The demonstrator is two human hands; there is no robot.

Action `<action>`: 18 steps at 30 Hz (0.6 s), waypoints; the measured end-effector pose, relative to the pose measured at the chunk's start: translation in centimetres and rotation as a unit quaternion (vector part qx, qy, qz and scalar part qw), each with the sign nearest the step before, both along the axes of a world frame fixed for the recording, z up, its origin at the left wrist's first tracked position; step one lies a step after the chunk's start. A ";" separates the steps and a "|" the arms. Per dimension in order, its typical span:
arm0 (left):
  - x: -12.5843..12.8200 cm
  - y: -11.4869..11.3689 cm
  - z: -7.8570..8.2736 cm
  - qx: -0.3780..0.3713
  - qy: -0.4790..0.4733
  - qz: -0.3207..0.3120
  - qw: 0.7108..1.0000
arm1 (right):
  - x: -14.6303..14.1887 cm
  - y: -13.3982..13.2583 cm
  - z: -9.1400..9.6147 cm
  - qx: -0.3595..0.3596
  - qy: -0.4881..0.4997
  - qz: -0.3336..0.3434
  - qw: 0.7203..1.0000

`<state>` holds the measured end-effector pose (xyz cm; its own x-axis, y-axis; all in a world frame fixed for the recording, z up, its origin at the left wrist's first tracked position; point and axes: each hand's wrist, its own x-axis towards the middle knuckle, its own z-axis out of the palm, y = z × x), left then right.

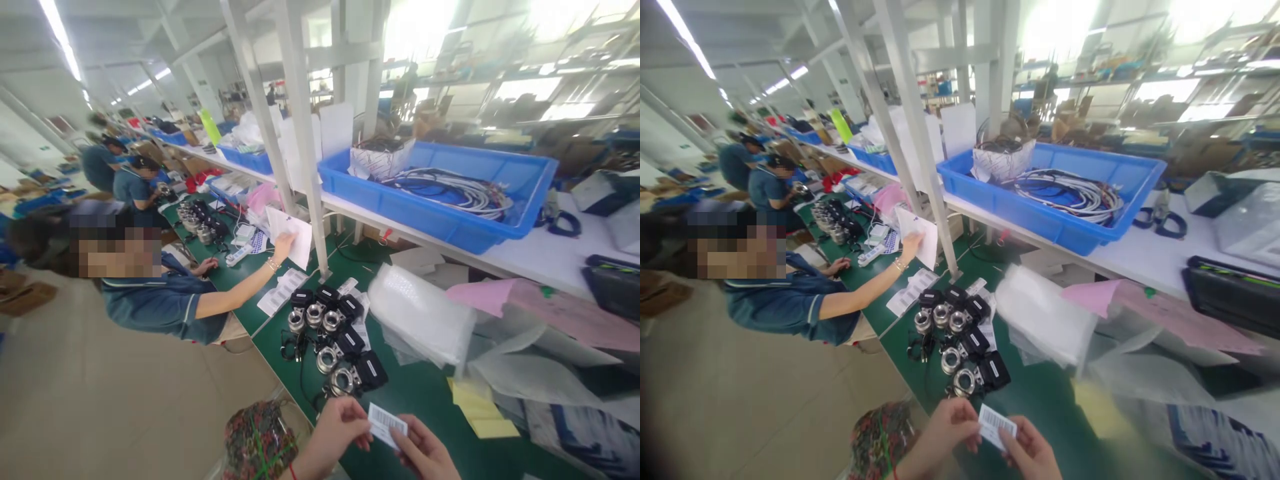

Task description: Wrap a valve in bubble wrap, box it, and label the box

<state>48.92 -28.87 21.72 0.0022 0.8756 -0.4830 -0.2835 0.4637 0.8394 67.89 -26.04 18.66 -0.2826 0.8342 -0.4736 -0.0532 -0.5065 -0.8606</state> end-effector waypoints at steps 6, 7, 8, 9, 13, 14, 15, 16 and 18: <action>2.0 -2.2 2.4 0.012 -0.019 -0.004 1.000 | 1.7 -0.7 0.7 0.000 0.034 0.020 0.999; 2.5 -2.6 2.7 0.014 -0.021 -0.002 1.000 | 2.1 -0.9 0.8 0.002 0.040 0.028 0.999; 2.9 -3.0 3.1 0.016 -0.024 0.002 1.000 | 2.5 -1.2 1.1 0.004 0.047 0.042 0.998; 3.4 -3.3 3.4 0.019 -0.028 0.007 0.999 | 2.9 -1.5 1.4 0.005 0.054 0.058 0.997; 5.5 -4.4 5.0 0.036 -0.043 0.032 0.998 | 4.5 -2.8 4.1 0.013 0.077 0.037 0.996; 6.0 -4.6 5.5 0.042 -0.044 0.040 0.997 | 4.9 -3.1 5.1 0.018 0.085 0.021 0.996; 6.6 -4.8 6.2 0.050 -0.045 0.049 0.997 | 5.3 -3.4 6.1 0.027 0.091 0.006 0.995; 7.1 -5.0 6.8 0.058 -0.045 0.058 0.996 | 5.7 -3.6 7.1 0.036 0.094 -0.003 0.995; 8.2 -5.3 8.2 0.072 -0.046 0.067 0.994 | 6.6 -4.0 9.1 0.050 0.096 -0.006 0.994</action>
